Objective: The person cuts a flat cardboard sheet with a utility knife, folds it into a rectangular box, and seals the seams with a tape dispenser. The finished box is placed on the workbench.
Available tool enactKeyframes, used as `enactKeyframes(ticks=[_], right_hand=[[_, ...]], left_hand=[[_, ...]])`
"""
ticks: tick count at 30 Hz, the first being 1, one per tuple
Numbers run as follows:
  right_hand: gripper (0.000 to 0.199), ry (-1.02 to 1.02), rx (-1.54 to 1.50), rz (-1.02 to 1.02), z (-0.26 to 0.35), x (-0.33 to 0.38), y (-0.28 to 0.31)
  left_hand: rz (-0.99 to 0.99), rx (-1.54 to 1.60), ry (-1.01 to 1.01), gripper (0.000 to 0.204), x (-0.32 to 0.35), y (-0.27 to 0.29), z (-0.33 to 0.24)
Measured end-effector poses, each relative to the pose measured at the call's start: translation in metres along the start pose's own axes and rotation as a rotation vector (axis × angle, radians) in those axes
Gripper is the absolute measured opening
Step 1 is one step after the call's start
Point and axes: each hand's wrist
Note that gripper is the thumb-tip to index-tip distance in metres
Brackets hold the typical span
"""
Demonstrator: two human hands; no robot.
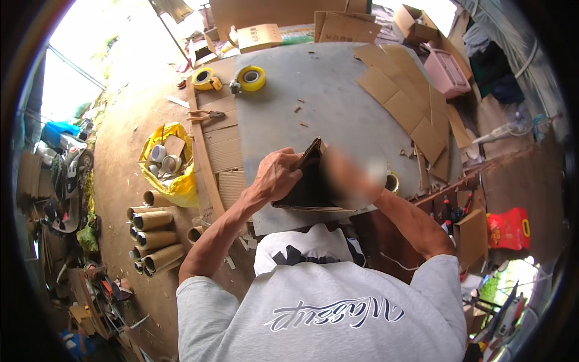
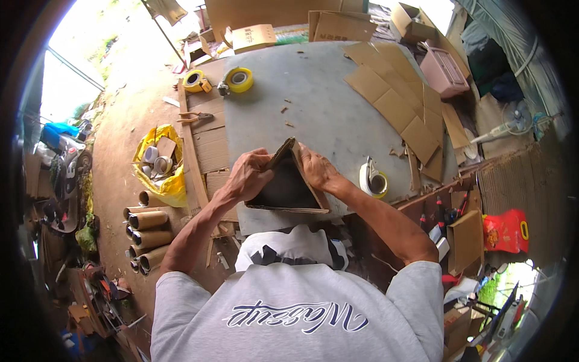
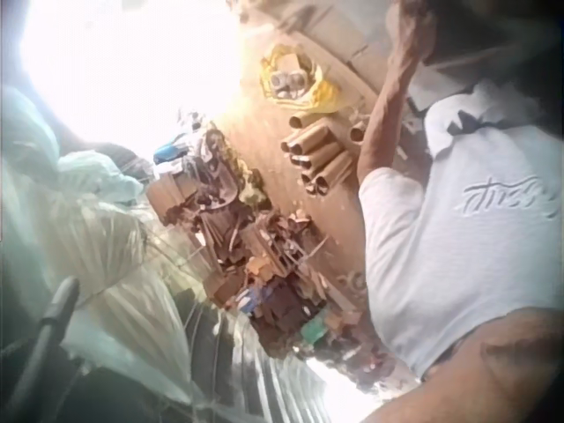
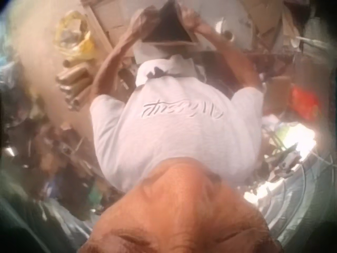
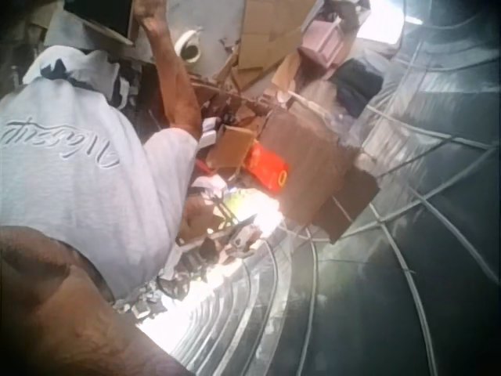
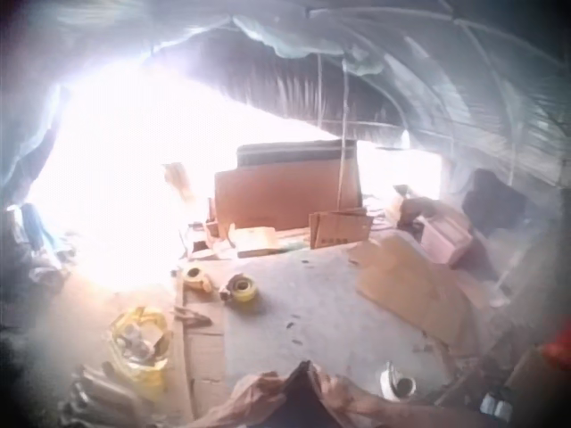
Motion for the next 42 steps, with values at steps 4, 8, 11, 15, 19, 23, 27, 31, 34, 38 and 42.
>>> enactKeyframes(ticks=[4,8,11,15,19,23,27,31,34,38,42], right_hand=[[0.04,0.173,0.669,-0.229,0.03,0.019,-0.012],[0.023,0.438,1.222,-0.224,-0.002,0.035,-0.009],[0.032,0.023,0.593,-0.168,0.035,0.021,-0.004],[0.035,-0.027,0.526,-0.172,0.048,0.022,-0.001],[0.035,0.017,0.35,-0.306,0.057,0.027,-0.004],[0.031,0.08,0.181,-0.382,0.039,0.027,-0.011],[0.028,0.054,0.253,-0.371,0.035,0.029,-0.011],[0.026,0.114,0.233,-0.418,0.024,0.027,-0.016],[0.024,0.147,0.19,-0.443,0.025,0.029,-0.015],[0.017,0.234,-0.109,-0.564,0.015,0.028,-0.015],[0.024,0.298,-0.326,-0.56,-0.003,0.018,-0.02]], left_hand=[[0.056,-0.027,-0.038,0.025,-0.002,-0.001,-0.003],[0.056,-0.036,-0.129,0.037,-0.01,-0.012,-0.002],[0.243,0.374,-0.078,0.039,-0.029,-0.021,0.016],[0.408,0.781,0.056,0.051,-0.063,-0.049,0.041],[0.385,0.757,0.019,0.042,-0.081,-0.071,0.025],[0.334,0.602,-0.029,0.042,-0.087,-0.088,0.036],[0.221,0.374,0.021,0.043,-0.084,-0.077,0.019],[0.182,0.24,0.116,0.044,-0.073,-0.06,-0.003],[0.149,0.303,0.09,0.043,-0.071,-0.066,0.0],[0.04,0.098,0.101,0.036,-0.065,-0.061,-0.023],[-0.12,-0.117,0.0,0.03,-0.059,-0.062,-0.025]])
Point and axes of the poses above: each hand's wrist, its own x-axis away from the middle knuckle, its own y-axis out of the back of the hand, z = x × y, and after that the axes turned 13 degrees about y, right-handed
